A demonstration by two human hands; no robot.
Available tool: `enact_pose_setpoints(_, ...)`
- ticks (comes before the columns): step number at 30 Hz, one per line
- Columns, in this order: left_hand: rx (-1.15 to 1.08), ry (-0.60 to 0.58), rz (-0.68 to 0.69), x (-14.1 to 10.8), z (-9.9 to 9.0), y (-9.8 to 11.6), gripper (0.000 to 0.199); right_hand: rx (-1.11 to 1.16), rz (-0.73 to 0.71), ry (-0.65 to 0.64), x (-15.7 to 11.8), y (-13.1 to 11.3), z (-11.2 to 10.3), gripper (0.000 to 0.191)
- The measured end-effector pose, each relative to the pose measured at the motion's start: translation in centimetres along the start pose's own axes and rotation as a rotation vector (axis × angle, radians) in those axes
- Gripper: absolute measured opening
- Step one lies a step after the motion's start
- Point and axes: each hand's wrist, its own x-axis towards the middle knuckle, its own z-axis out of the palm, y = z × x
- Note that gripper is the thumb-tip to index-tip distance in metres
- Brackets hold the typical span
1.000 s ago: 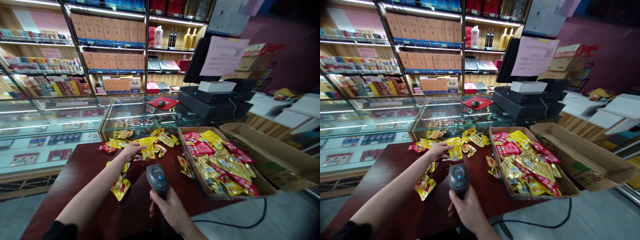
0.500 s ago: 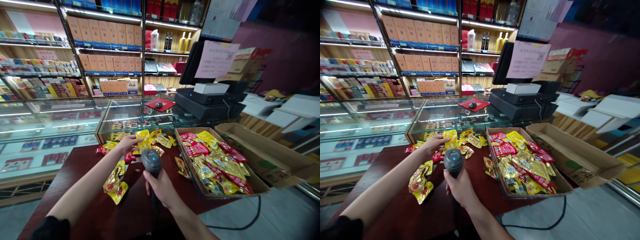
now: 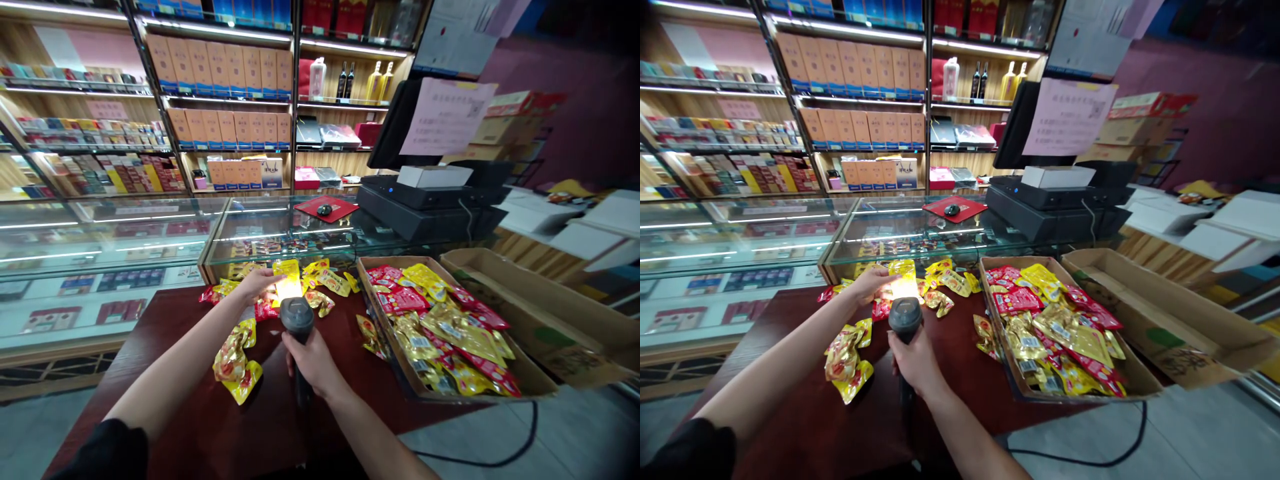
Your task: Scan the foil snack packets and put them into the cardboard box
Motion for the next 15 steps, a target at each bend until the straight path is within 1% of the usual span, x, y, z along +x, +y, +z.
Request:
enact_pose_setpoints(3,0.003,-0.022,0.025,0.3,-0.1,-0.2,0.037,-0.006,0.003,0.026,0.0,0.1,0.0,0.024)
enact_pose_setpoints(6,0.007,-0.008,0.023,0.3,0.0,0.0,0.036,-0.012,0.009,0.019,-0.1,-0.1,-0.1,0.025)
enact_pose_setpoints(8,0.007,0.002,0.016,0.0,0.2,0.1,0.036,-0.01,-0.002,0.032,0.0,-0.5,-0.5,0.024)
enact_pose_setpoints(10,-0.005,-0.005,0.001,-0.4,0.6,0.2,0.035,-0.009,-0.084,0.092,0.4,-1.4,-1.4,0.023)
enact_pose_setpoints(12,-0.047,-0.036,-0.02,-0.7,1.3,0.2,0.034,-0.038,-0.2,0.183,1.0,-2.6,-2.7,0.026)
enact_pose_setpoints(13,-0.076,-0.053,-0.029,-0.8,1.9,0.3,0.034,-0.061,-0.229,0.211,1.3,-3.2,-3.5,0.026)
enact_pose_setpoints(15,-0.135,-0.081,-0.032,-0.9,3.3,0.5,0.034,-0.078,-0.236,0.224,1.7,-4.4,-5.1,0.026)
